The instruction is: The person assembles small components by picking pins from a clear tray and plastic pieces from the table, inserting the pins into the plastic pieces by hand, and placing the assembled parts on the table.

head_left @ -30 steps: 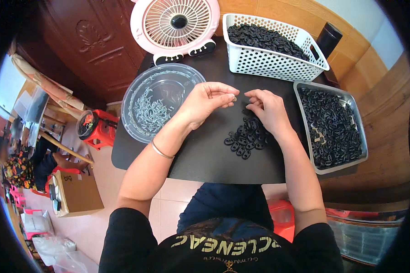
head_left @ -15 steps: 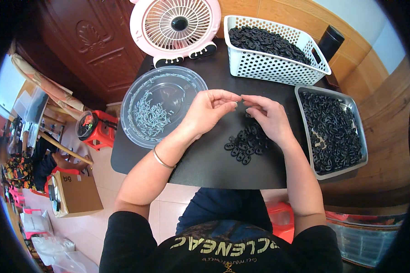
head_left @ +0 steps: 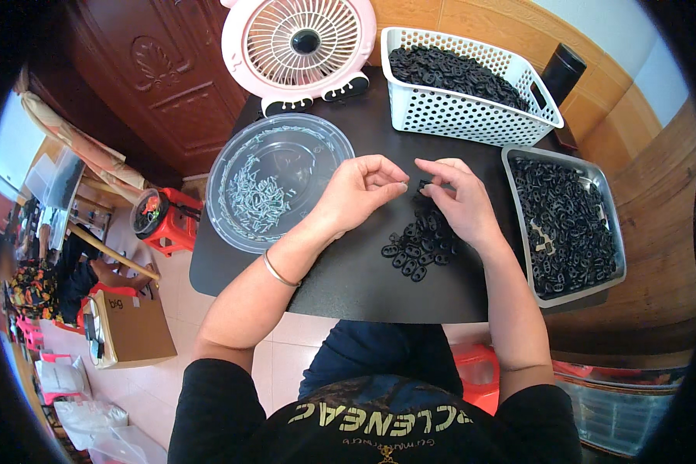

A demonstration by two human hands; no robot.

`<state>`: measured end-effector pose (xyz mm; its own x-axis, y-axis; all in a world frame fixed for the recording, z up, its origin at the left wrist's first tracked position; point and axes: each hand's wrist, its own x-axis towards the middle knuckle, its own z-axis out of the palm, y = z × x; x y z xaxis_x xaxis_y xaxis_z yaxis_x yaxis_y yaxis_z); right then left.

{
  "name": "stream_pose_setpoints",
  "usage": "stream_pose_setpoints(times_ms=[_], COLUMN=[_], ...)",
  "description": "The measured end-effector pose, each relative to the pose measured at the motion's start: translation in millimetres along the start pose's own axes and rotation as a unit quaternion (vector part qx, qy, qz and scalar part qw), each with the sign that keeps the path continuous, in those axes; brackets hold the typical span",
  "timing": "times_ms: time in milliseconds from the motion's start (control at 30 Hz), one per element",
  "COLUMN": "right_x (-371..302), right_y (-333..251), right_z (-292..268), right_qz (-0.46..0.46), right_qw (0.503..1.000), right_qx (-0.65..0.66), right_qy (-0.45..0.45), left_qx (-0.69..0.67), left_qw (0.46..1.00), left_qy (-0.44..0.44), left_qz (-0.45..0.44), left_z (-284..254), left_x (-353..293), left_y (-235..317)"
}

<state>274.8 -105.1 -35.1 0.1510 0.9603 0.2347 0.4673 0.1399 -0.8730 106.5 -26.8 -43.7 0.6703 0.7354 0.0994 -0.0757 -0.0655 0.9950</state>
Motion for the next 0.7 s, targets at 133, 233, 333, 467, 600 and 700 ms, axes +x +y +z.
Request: stream_pose_setpoints(times_ms=[133, 233, 333, 467, 600, 700], right_x=[0, 1, 1, 2, 1, -2], right_y=[0, 0, 2, 8, -1, -10], right_z=[-2, -3, -2, 1, 0, -2], right_qz=[-0.005, -0.009, -0.003, 0.017, 0.029, 0.087], right_qw=[1.000, 0.999, 1.000, 0.986, 0.975, 0.965], right_qx=[-0.014, -0.027, 0.004, 0.163, 0.217, 0.237], right_qy=[-0.022, -0.031, -0.022, 0.005, -0.020, -0.064], left_qx=[-0.007, -0.023, -0.039, -0.007, 0.016, 0.029], left_qw=[1.000, 1.000, 0.999, 1.000, 1.000, 0.999], left_qy=[-0.015, -0.018, -0.017, -0.010, -0.001, 0.000], left_qz=[-0.003, -0.001, 0.001, -0.007, 0.012, 0.023], left_z=[0, 0, 1, 0, 0, -2], left_x=[1, 1, 2, 4, 3, 3], left_y=[-1, -1, -1, -4, -3, -6])
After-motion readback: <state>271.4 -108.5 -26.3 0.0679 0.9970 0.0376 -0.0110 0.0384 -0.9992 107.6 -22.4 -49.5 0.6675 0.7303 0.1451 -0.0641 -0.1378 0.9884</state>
